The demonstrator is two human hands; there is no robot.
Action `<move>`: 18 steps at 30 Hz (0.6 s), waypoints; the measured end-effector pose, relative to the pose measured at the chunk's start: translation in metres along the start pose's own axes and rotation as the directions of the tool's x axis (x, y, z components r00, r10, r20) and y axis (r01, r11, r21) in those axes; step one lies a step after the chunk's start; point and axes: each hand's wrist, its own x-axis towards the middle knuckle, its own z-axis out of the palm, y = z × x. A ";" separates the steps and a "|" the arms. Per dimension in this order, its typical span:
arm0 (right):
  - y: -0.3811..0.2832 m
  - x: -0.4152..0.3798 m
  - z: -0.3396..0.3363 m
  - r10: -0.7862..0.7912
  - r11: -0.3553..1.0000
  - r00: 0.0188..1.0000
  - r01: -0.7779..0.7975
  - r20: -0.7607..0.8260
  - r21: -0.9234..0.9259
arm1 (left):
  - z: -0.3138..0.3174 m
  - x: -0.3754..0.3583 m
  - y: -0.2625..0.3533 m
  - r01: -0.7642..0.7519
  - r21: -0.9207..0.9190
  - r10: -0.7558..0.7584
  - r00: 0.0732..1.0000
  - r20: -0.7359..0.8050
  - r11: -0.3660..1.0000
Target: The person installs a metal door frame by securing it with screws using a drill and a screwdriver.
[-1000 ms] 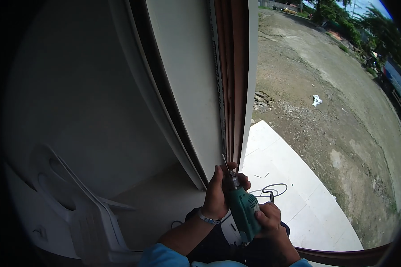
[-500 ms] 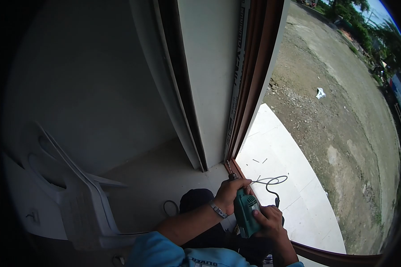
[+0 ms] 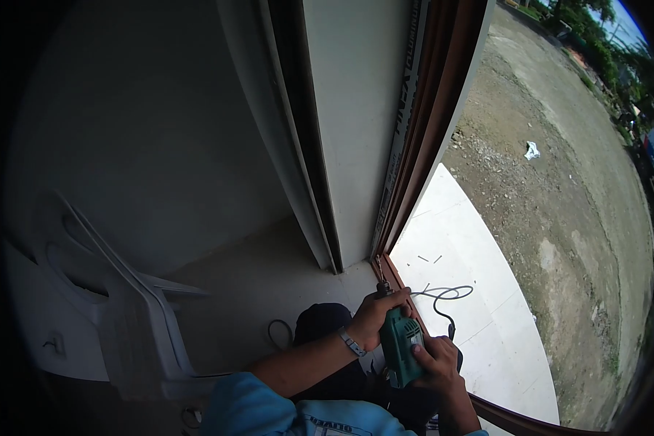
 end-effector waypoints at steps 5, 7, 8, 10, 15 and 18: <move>0.006 -0.004 0.004 -0.034 0.999 0.997 0.033 -0.066 -0.013 | 0.000 0.003 0.006 -0.226 -0.164 0.248 0.960 0.131 0.960; 0.005 -0.003 0.004 -0.049 0.998 0.996 0.046 -0.068 -0.044 | 0.004 0.008 0.005 -0.323 -0.160 0.336 0.940 0.061 0.933; 0.005 -0.003 0.005 -0.049 0.998 0.996 0.046 -0.071 -0.047 | 0.004 0.009 0.005 -0.323 -0.158 0.336 0.940 0.066 0.933; 0.003 -0.002 0.005 -0.051 0.996 0.996 0.045 -0.076 -0.074 | 0.005 0.011 0.006 -0.381 0.036 0.382 0.924 -0.014 0.924; 0.002 0.003 0.006 -0.081 0.993 0.994 0.074 -0.078 -0.091 | 0.009 0.003 0.008 -0.409 0.043 0.411 0.911 -0.044 0.912; 0.000 0.005 0.006 -0.086 0.993 0.994 0.079 -0.075 -0.089 | 0.010 -0.002 0.010 -0.388 0.027 0.389 0.918 -0.071 0.921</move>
